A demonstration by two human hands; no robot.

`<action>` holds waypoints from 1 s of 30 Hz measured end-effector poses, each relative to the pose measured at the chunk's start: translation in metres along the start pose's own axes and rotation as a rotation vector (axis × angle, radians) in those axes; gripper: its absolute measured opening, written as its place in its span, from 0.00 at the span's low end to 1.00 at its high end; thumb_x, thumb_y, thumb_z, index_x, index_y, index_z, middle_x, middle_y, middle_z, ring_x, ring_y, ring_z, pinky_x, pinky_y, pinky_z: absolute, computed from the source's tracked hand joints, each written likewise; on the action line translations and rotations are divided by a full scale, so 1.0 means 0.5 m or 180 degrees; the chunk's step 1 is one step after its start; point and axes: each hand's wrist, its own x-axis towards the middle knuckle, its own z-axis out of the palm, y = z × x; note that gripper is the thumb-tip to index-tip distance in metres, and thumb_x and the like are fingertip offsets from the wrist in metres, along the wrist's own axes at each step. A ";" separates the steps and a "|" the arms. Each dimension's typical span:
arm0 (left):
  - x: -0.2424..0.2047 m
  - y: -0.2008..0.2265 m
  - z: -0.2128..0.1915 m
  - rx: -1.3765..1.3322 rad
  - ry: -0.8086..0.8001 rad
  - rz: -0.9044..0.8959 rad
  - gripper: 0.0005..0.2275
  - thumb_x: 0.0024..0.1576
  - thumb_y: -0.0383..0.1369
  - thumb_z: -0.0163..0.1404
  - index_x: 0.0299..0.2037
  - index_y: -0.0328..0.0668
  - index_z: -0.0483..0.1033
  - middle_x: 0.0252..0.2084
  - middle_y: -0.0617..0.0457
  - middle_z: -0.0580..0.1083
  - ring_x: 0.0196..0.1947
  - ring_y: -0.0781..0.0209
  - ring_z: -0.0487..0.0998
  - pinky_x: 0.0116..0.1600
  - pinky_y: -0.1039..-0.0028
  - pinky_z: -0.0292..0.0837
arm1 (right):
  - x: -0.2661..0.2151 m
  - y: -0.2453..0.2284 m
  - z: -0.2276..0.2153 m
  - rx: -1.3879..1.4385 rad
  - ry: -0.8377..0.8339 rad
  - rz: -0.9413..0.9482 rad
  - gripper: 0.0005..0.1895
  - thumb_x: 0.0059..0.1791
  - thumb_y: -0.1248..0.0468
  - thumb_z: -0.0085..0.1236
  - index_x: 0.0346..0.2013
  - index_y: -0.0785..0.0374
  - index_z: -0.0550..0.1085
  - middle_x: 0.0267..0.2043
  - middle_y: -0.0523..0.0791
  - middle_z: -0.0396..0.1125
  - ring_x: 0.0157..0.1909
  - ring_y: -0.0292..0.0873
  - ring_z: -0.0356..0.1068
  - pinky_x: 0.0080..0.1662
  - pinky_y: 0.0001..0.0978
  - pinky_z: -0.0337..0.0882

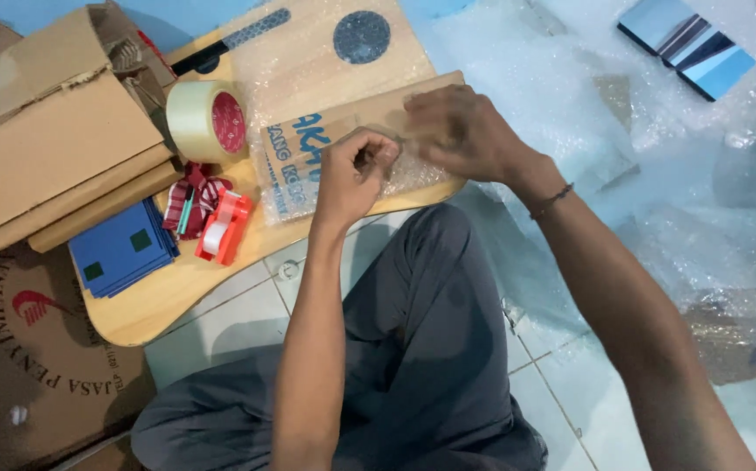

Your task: Wrapping items in bubble wrap and cardboard sleeves for shipping

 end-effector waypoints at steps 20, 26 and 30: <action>0.146 0.064 0.020 0.2749 -0.1955 -0.0206 0.07 0.47 0.20 0.55 0.33 0.36 0.83 0.37 0.43 0.81 0.35 0.41 0.81 0.41 0.53 0.74 | -0.006 0.026 -0.004 0.0121 -0.0205 -0.0154 0.19 0.41 0.58 0.77 0.36 0.61 0.75 0.48 0.42 0.74 0.70 0.51 0.66 0.68 0.48 0.58; 0.141 0.043 0.032 0.2805 -0.2004 -0.0256 0.05 0.47 0.26 0.63 0.31 0.37 0.81 0.35 0.52 0.81 0.34 0.51 0.82 0.42 0.58 0.75 | 0.003 0.011 -0.004 -0.0115 -0.0196 0.0111 0.21 0.43 0.56 0.76 0.34 0.60 0.70 0.57 0.51 0.72 0.63 0.56 0.66 0.63 0.51 0.61; 0.140 0.028 0.030 0.2971 -0.1774 0.0338 0.08 0.45 0.25 0.62 0.35 0.37 0.82 0.40 0.40 0.77 0.39 0.38 0.81 0.42 0.52 0.76 | 0.031 -0.018 -0.017 0.0057 -0.0138 -0.0008 0.26 0.39 0.65 0.76 0.42 0.66 0.67 0.41 0.48 0.69 0.39 0.48 0.67 0.50 0.40 0.65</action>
